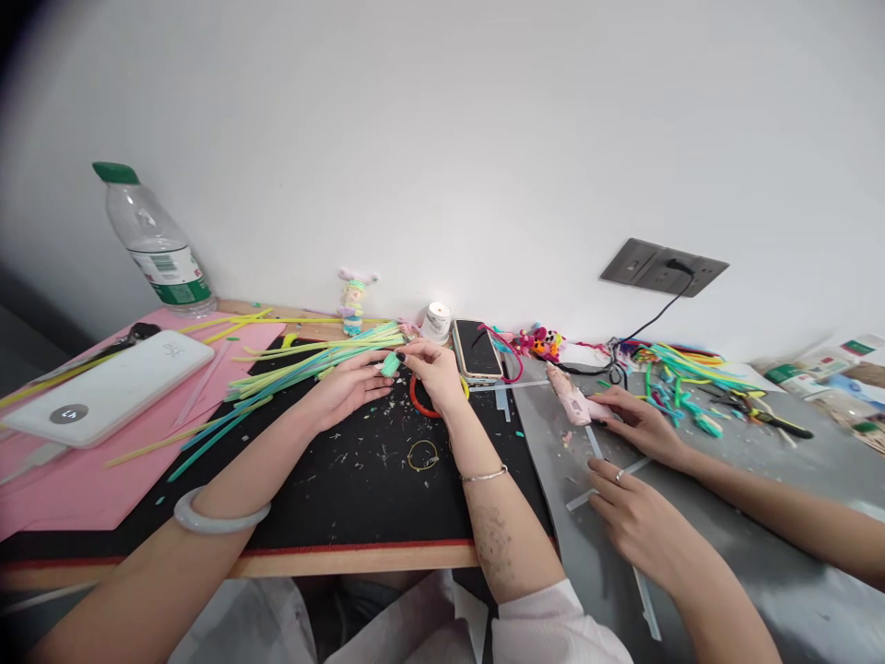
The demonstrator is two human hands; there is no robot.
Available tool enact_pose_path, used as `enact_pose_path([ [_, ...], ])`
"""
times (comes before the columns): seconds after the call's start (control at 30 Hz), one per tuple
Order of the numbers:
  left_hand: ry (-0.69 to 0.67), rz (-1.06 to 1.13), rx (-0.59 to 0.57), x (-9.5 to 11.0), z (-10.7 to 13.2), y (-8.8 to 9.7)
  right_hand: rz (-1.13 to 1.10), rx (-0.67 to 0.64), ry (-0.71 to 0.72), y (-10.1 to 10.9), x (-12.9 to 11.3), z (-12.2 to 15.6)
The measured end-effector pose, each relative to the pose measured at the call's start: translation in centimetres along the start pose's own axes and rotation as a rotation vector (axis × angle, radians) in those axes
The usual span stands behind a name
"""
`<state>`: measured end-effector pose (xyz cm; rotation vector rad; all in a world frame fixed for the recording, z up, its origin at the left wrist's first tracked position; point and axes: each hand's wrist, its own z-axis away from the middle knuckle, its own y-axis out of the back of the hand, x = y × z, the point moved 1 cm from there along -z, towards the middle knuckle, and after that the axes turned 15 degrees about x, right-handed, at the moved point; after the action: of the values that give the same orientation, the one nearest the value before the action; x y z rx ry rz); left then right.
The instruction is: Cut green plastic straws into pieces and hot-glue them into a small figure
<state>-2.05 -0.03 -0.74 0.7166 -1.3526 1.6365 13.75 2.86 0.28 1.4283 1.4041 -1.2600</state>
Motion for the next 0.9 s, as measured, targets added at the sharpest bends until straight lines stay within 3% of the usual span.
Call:
enact_pose_path([
  [0.6, 0.034, 0.033, -0.006, 0.01, -0.05, 0.12, -0.057, -0.013, 0.042, -0.25, -0.1, 0.12],
  [0.9, -0.035, -0.064, -0.018, -0.11, 0.14, 0.06, -0.026, -0.016, -0.001, -0.28, -0.04, 0.25],
])
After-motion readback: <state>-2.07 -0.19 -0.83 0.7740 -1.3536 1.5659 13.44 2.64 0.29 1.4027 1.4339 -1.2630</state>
